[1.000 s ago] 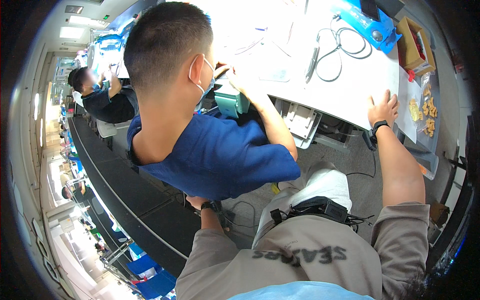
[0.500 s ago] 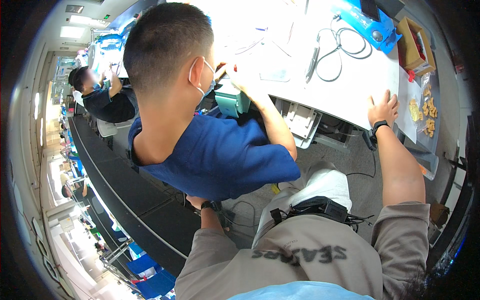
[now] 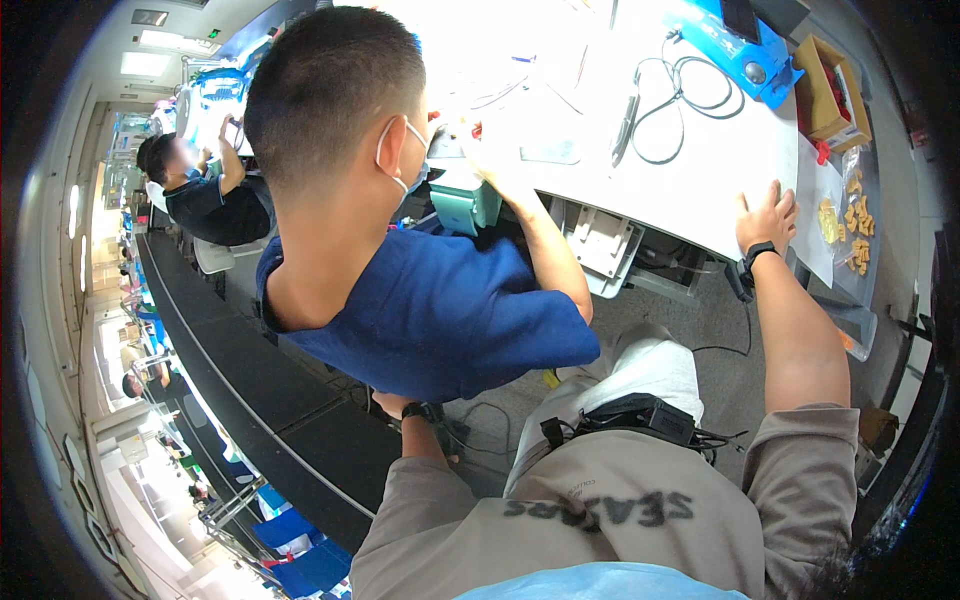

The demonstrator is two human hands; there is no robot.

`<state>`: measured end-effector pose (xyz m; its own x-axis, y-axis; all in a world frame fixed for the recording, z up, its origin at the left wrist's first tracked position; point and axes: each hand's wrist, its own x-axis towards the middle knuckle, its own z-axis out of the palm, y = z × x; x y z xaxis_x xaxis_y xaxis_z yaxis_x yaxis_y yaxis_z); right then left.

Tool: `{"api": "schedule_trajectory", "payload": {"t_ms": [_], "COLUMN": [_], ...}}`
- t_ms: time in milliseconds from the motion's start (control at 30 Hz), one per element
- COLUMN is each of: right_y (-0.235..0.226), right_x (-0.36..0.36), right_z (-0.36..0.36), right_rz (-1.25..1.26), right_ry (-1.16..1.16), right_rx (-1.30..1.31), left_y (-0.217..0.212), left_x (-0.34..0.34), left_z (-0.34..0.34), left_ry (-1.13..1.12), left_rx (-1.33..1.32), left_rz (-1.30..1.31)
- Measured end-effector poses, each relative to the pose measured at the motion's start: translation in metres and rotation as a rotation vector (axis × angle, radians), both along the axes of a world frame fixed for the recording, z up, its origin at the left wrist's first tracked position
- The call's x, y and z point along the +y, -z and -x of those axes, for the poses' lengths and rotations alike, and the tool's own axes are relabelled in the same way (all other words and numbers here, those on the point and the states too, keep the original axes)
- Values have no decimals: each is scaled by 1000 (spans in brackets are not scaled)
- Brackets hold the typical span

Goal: Observing a colleague using a rotary tool to inspect or refine a small product at a manufacturing workstation.

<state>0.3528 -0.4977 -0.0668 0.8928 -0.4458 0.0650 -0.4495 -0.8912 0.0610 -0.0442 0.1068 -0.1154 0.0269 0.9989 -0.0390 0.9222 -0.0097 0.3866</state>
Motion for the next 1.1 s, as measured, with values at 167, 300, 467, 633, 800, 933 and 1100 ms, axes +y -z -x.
{"api": "schedule_trajectory", "payload": {"t_ms": [167,300,467,633,800,933,1100], "right_y": [1,3,3,2,2,1,1], "right_x": [-1,-2,-1,-1,0,0,0], "right_z": [1,1,0,0,0,0,0], "right_rz": [-4,3,1,3,2,2,8], "right_ry": [-5,-9,-10,-4,-4,6,12], "right_rx": [-12,-21,-21,-20,-11,-4,1], "left_y": [-1,6,18,21,27,21,19], "left_x": [1,6,14,15,20,14,13], "left_z": [-1,6,15,15,22,15,13], "left_ry": [-25,-50,-11,-56,-49,-87,-97], "left_rx": [-4,-19,18,-3,-52,-55,-31], "left_rz": [13,3,-21,-12,-57,-34,-33]}}
